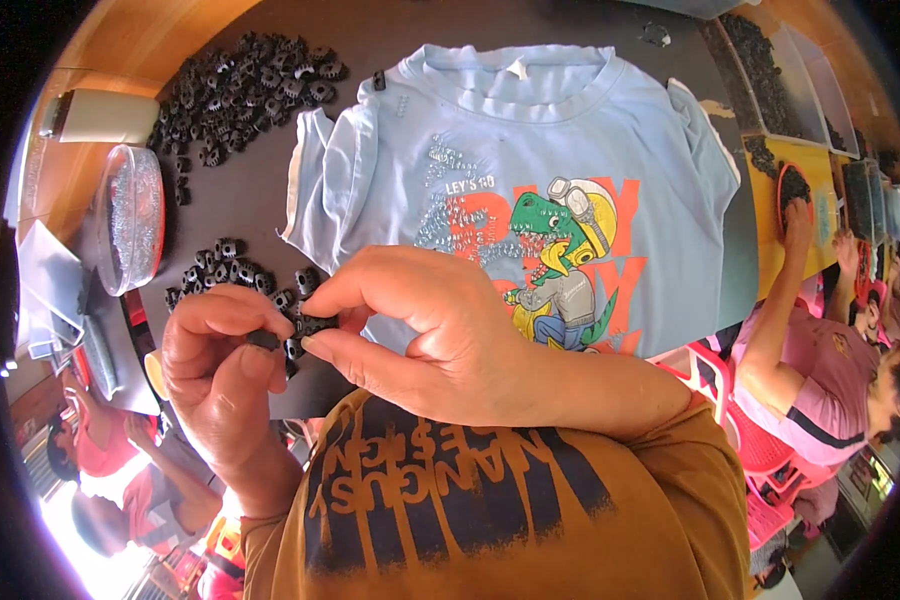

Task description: Assembling small plastic cord locks by inserting springs into the plastic housings at a workbench.

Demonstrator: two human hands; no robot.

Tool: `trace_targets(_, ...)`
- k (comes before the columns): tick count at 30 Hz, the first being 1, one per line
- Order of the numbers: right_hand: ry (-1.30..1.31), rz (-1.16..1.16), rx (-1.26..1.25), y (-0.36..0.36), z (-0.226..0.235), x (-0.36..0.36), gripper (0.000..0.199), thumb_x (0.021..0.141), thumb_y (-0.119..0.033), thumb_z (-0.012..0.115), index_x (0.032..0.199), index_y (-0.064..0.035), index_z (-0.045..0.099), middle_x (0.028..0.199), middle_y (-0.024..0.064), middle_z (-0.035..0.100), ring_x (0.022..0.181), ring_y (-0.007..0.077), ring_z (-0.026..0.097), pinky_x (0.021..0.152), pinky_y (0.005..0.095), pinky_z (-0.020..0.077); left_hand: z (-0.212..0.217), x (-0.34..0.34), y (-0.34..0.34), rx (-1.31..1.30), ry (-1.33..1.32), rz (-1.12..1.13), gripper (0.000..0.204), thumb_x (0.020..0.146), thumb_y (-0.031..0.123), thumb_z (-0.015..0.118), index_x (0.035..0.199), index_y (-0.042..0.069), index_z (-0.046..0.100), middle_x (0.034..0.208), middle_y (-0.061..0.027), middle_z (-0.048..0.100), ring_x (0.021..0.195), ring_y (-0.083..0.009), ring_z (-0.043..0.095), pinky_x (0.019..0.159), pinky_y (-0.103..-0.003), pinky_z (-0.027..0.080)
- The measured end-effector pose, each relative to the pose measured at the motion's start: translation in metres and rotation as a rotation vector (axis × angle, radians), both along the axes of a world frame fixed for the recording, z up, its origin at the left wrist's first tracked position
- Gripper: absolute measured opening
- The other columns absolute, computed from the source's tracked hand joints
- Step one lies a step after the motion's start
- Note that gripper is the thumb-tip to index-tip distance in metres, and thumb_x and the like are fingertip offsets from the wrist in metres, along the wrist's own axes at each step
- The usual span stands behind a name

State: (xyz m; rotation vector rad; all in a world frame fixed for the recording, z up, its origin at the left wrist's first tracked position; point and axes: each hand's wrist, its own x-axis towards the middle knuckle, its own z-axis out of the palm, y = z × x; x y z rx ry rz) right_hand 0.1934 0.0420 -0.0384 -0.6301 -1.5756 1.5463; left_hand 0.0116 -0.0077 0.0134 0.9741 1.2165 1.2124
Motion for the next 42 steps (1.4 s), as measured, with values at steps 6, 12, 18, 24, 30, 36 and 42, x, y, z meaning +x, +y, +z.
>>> trace_targets(6, 0.020, 0.002, -0.012, 0.001, -0.001, 0.001, 0.019, 0.079, 0.004, 0.068, 0.097, 0.0029, 0.062, 0.088, 0.0112, 0.064, 0.077, 0.0171, 0.062, 0.068, 0.0262, 0.0465, -0.006, -0.003, 0.002, 0.095, 0.108, -0.053, 0.018, 0.077, -0.006, 0.064, 0.095, -0.004, 0.061, 0.093, -0.0093, 0.057, 0.079, -0.0116, 0.054, 0.070, -0.022, 0.042)
trace_targets(12, 0.013, 0.024, 0.017, 0.003, 0.001, 0.000, 0.018, 0.079, 0.003, 0.068, 0.096, 0.0031, 0.063, 0.087, 0.0117, 0.065, 0.077, 0.0183, 0.063, 0.067, 0.0266, 0.0470, -0.009, 0.001, 0.002, 0.017, -0.020, 0.000, 0.015, 0.081, -0.005, 0.062, 0.096, -0.004, 0.061, 0.094, -0.0072, 0.057, 0.077, -0.0085, 0.052, 0.068, -0.019, 0.040)
trace_targets(18, -0.003, 0.016, 0.024, 0.002, 0.000, -0.001, 0.018, 0.077, 0.002, 0.070, 0.094, 0.0023, 0.064, 0.087, 0.0113, 0.066, 0.076, 0.0202, 0.064, 0.066, 0.0279, 0.0476, -0.006, 0.001, 0.001, -0.032, 0.027, -0.017, 0.014, 0.082, -0.005, 0.062, 0.096, -0.003, 0.061, 0.093, -0.0068, 0.056, 0.077, -0.0088, 0.051, 0.068, -0.019, 0.040)
trace_targets(24, -0.012, -0.032, 0.117, 0.000, -0.004, -0.003, 0.017, 0.075, 0.001, 0.072, 0.091, 0.0020, 0.065, 0.083, 0.0106, 0.066, 0.072, 0.0219, 0.064, 0.061, 0.0285, 0.0478, -0.010, -0.001, 0.000, 0.050, 0.225, -0.069, 0.015, 0.081, -0.006, 0.062, 0.095, -0.001, 0.060, 0.091, -0.0075, 0.055, 0.078, -0.0120, 0.053, 0.068, -0.022, 0.041)
trace_targets(30, -0.110, -0.095, 0.234, -0.005, -0.008, -0.004, 0.019, 0.073, 0.001, 0.073, 0.089, 0.0011, 0.065, 0.080, 0.0110, 0.065, 0.066, 0.0230, 0.064, 0.056, 0.0295, 0.0468, -0.014, -0.001, -0.004, 0.164, 0.546, -0.115, 0.018, 0.079, -0.009, 0.062, 0.095, -0.001, 0.060, 0.088, -0.0106, 0.058, 0.073, -0.0160, 0.056, 0.063, -0.025, 0.044)
trace_targets(36, -0.093, -0.081, 0.167, -0.005, -0.006, -0.002, 0.018, 0.073, 0.002, 0.072, 0.089, 0.0012, 0.065, 0.080, 0.0114, 0.065, 0.067, 0.0224, 0.064, 0.057, 0.0283, 0.0464, -0.021, -0.002, -0.006, 0.229, 0.528, -0.123, 0.025, 0.075, -0.009, 0.063, 0.099, -0.001, 0.060, 0.087, -0.0121, 0.060, 0.066, -0.0164, 0.056, 0.058, -0.026, 0.046)
trace_targets(42, 0.079, 0.099, -0.262, -0.007, -0.005, 0.000, 0.014, 0.081, 0.004, 0.066, 0.095, 0.0032, 0.065, 0.089, 0.0100, 0.067, 0.082, 0.0149, 0.064, 0.071, 0.0246, 0.0479, -0.028, 0.008, -0.009, 0.465, 0.712, -0.102, 0.049, 0.065, -0.008, 0.069, 0.112, -0.004, 0.056, 0.090, -0.0127, 0.059, 0.061, -0.0118, 0.055, 0.052, -0.023, 0.046)
